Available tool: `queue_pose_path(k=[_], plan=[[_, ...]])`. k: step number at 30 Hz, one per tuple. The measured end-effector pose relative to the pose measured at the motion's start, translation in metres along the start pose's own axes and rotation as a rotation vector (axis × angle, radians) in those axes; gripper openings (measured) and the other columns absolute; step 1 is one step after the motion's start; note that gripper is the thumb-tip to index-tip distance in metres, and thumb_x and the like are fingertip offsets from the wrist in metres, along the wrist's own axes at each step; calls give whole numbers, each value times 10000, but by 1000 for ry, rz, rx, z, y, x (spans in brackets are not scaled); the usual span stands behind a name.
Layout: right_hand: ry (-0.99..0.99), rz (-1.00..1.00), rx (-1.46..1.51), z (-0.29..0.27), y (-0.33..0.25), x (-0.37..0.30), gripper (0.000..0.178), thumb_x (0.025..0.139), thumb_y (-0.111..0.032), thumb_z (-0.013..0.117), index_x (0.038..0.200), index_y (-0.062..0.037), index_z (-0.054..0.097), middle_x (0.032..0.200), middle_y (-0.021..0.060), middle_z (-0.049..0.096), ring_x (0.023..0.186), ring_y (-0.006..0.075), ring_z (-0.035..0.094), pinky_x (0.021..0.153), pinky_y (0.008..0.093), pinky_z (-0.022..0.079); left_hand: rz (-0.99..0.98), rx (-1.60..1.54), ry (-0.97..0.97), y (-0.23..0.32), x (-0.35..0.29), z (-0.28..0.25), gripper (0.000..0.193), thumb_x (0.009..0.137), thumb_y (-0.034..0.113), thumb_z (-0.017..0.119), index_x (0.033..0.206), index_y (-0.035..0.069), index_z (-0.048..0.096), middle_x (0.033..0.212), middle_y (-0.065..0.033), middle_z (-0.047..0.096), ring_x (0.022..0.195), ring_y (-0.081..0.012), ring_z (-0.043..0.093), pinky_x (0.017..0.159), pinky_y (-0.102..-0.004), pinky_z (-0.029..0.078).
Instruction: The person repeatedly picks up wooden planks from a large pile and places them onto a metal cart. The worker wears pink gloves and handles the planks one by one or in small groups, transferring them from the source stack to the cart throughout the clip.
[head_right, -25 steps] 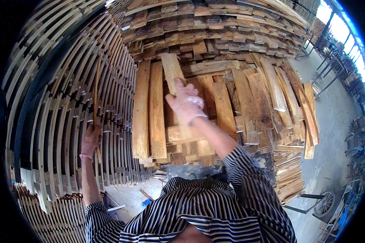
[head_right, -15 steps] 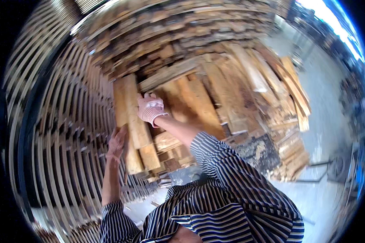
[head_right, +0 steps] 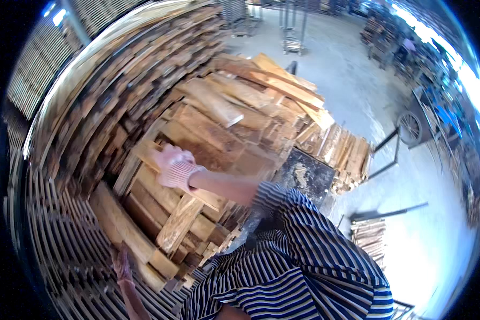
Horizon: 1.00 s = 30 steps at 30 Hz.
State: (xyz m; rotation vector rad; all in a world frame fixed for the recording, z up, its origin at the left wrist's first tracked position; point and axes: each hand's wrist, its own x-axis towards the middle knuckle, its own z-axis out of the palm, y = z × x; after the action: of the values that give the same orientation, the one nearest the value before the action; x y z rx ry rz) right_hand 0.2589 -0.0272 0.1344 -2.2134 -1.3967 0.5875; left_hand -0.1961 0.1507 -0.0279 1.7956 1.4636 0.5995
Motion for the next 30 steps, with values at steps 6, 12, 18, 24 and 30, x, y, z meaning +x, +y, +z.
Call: queue_pose_path(k=[6, 12, 18, 24, 30], plan=[[278, -12, -255, -103, 110, 68, 775, 897, -461, 657, 1564, -159, 404, 1352, 278, 542, 1272, 438, 551, 1022, 545, 496, 14, 719, 253, 96, 12, 51, 888, 947, 514, 692, 1588, 9, 341, 1602, -263, 376, 1450, -388, 390, 1193, -466, 311], [461, 3, -231, -150, 236, 99, 516, 955, -443, 571, 1352, -116, 606, 1203, 218, 679, 1141, 364, 657, 954, 468, 533, 310, 207, 82, 190, -31, 98, 818, 970, 467, 689, 1575, 15, 374, 1540, -231, 473, 1410, -310, 455, 1174, -405, 337], [428, 154, -806, -170, 386, 83, 581, 899, -114, 604, 1468, -205, 527, 1285, 150, 604, 1250, 316, 575, 945, 478, 485, -114, -493, -267, 309, -32, 223, 883, 941, 446, 743, 1607, 30, 340, 1624, -118, 410, 1440, -253, 449, 1123, -343, 417], [447, 80, -662, -210, 359, 89, 710, 821, -223, 734, 1496, -217, 516, 1195, 227, 656, 1146, 415, 634, 962, 498, 532, -281, -1238, -738, 345, 12, 334, 566, 953, 267, 748, 1422, 8, 567, 1369, -145, 652, 1232, -260, 649, 1082, -404, 531], [339, -45, -20, -202, 252, 37, 761, 849, -354, 756, 1541, -183, 488, 1296, 238, 662, 1180, 369, 652, 1003, 444, 515, -102, -576, -345, 336, 46, 351, 467, 979, 232, 681, 1341, -47, 581, 1208, -188, 706, 1059, -263, 715, 924, -366, 594]])
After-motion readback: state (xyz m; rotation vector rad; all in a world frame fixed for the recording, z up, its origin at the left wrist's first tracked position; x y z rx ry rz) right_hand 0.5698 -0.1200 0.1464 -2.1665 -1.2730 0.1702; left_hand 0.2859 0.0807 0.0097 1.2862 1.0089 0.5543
